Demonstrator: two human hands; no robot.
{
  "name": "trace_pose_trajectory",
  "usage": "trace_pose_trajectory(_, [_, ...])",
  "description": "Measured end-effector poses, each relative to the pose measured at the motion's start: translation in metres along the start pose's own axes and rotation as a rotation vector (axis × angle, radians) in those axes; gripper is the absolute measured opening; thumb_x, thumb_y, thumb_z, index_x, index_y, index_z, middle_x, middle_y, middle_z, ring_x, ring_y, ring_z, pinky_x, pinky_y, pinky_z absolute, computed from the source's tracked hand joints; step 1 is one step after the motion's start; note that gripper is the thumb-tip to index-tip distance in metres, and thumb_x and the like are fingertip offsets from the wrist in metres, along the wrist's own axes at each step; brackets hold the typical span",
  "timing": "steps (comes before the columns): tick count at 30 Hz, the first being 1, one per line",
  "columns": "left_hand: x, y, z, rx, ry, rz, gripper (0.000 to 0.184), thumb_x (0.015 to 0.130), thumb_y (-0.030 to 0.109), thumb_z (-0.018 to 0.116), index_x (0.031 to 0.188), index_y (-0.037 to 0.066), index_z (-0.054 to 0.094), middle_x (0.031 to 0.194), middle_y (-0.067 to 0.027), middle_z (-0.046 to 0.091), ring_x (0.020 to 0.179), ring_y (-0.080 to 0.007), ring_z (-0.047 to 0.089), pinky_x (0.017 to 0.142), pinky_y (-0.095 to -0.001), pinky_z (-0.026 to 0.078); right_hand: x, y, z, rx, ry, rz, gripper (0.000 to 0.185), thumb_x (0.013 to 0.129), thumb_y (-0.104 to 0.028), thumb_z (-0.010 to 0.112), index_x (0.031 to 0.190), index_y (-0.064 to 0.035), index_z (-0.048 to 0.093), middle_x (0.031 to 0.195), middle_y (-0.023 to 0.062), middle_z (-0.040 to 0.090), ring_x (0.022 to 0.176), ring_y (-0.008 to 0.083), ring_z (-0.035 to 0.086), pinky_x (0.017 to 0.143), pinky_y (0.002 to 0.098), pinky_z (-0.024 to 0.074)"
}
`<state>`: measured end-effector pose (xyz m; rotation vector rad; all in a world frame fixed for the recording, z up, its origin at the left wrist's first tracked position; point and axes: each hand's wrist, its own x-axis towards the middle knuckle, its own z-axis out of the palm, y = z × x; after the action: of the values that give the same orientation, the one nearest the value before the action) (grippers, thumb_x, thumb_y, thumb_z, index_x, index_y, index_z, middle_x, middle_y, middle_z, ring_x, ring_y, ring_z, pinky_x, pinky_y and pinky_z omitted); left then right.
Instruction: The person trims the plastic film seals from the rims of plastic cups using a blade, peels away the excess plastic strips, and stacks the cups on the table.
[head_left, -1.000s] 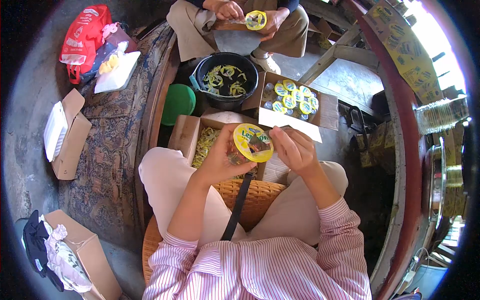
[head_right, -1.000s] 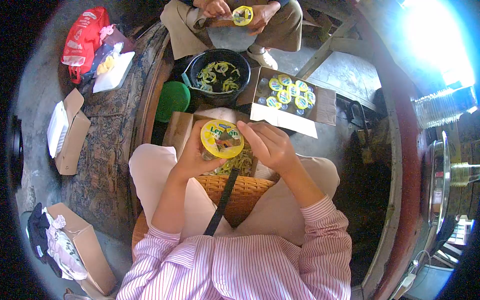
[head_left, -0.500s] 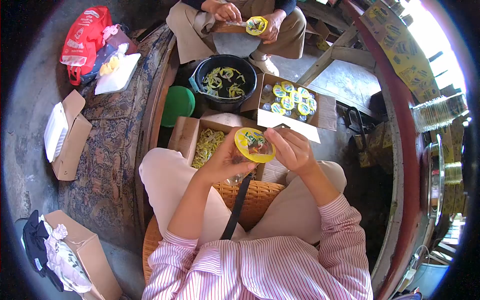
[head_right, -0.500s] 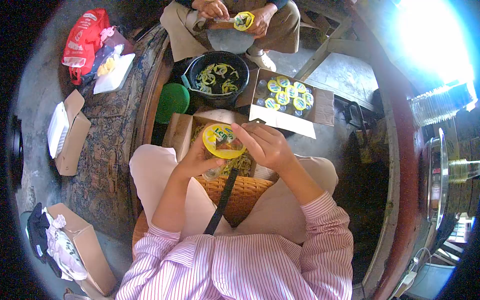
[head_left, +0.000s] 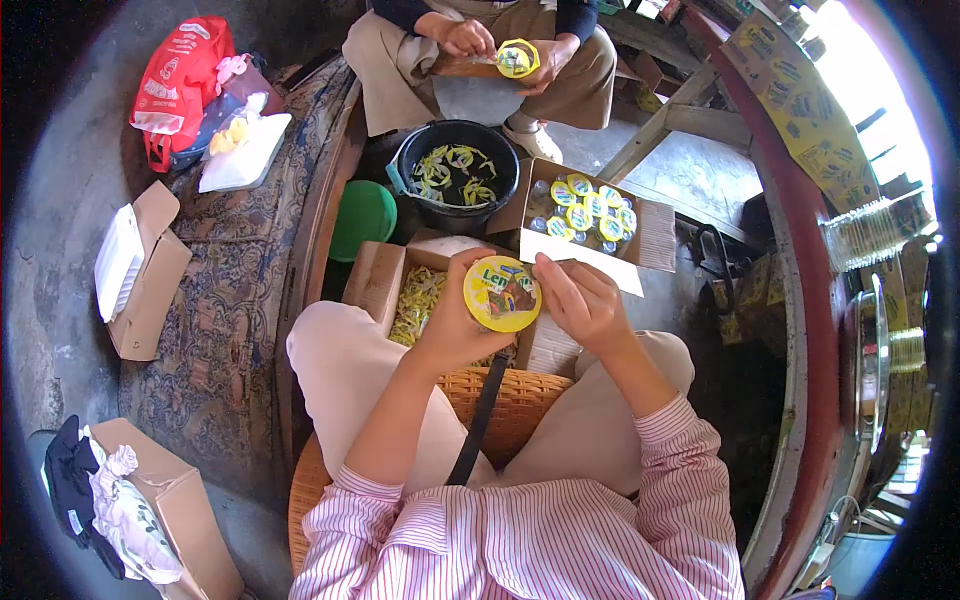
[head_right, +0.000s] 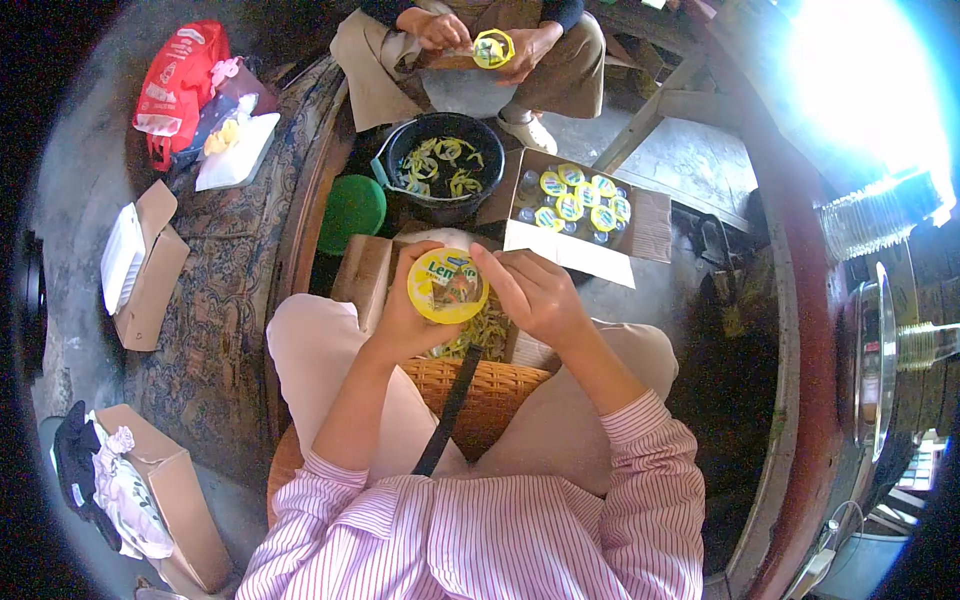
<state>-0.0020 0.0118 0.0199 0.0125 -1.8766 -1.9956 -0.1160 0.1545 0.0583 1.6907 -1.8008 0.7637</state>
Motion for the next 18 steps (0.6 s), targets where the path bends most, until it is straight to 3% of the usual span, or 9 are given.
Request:
trace_pose_trajectory(8, [0.0017, 0.0009, -0.008, 0.24, 0.024, 0.033, 0.062, 0.056, 0.01, 0.071, 0.113, 0.003, 0.045, 0.1, -0.0126, 0.058, 0.095, -0.024, 0.056, 0.084, -0.0329, 0.043, -0.0017, 0.0044, -0.0032, -0.032, 0.008, -0.012, 0.05, 0.06, 0.004, 0.059, 0.11, 0.0055, 0.054, 0.076, 0.0094, 0.06, 0.064, 0.0194, 0.058, 0.058, 0.0281, 0.0511])
trace_pose_trajectory(11, [0.002, -0.0029, -0.0078, 0.237, 0.041, 0.063, 0.062, 0.056, 0.011, 0.071, 0.111, 0.003, 0.047, 0.099, -0.0123, 0.059, 0.095, -0.0241, 0.057, 0.083, -0.0331, 0.044, 0.0053, 0.0044, -0.0039, -0.035, 0.014, -0.067, 0.039, 0.066, 0.01, 0.066, 0.103, 0.0089, 0.052, 0.069, 0.0099, 0.06, 0.059, 0.0198, 0.059, 0.049, 0.0288, 0.0493])
trace_pose_trajectory(14, [0.0035, -0.0039, -0.0044, 0.219, 0.056, 0.039, 0.061, 0.055, 0.011, 0.072, 0.111, 0.003, 0.047, 0.099, -0.0118, 0.058, 0.094, -0.0235, 0.057, 0.082, -0.0325, 0.044, 0.0001, 0.002, -0.003, -0.038, -0.028, -0.002, 0.05, 0.061, 0.004, 0.06, 0.11, 0.0059, 0.054, 0.075, 0.0093, 0.06, 0.065, 0.0191, 0.059, 0.06, 0.0279, 0.0517])
trace_pose_trajectory(18, [0.0044, 0.0019, -0.0005, 0.266, 0.028, -0.024, 0.061, 0.056, 0.01, 0.073, 0.11, 0.003, 0.047, 0.098, -0.011, 0.059, 0.092, -0.0214, 0.058, 0.081, -0.0309, 0.045, 0.0022, 0.004, 0.0009, -0.031, 0.012, -0.033, 0.049, 0.062, 0.002, 0.06, 0.11, 0.0066, 0.053, 0.075, 0.009, 0.06, 0.067, 0.0191, 0.059, 0.061, 0.0283, 0.0522])
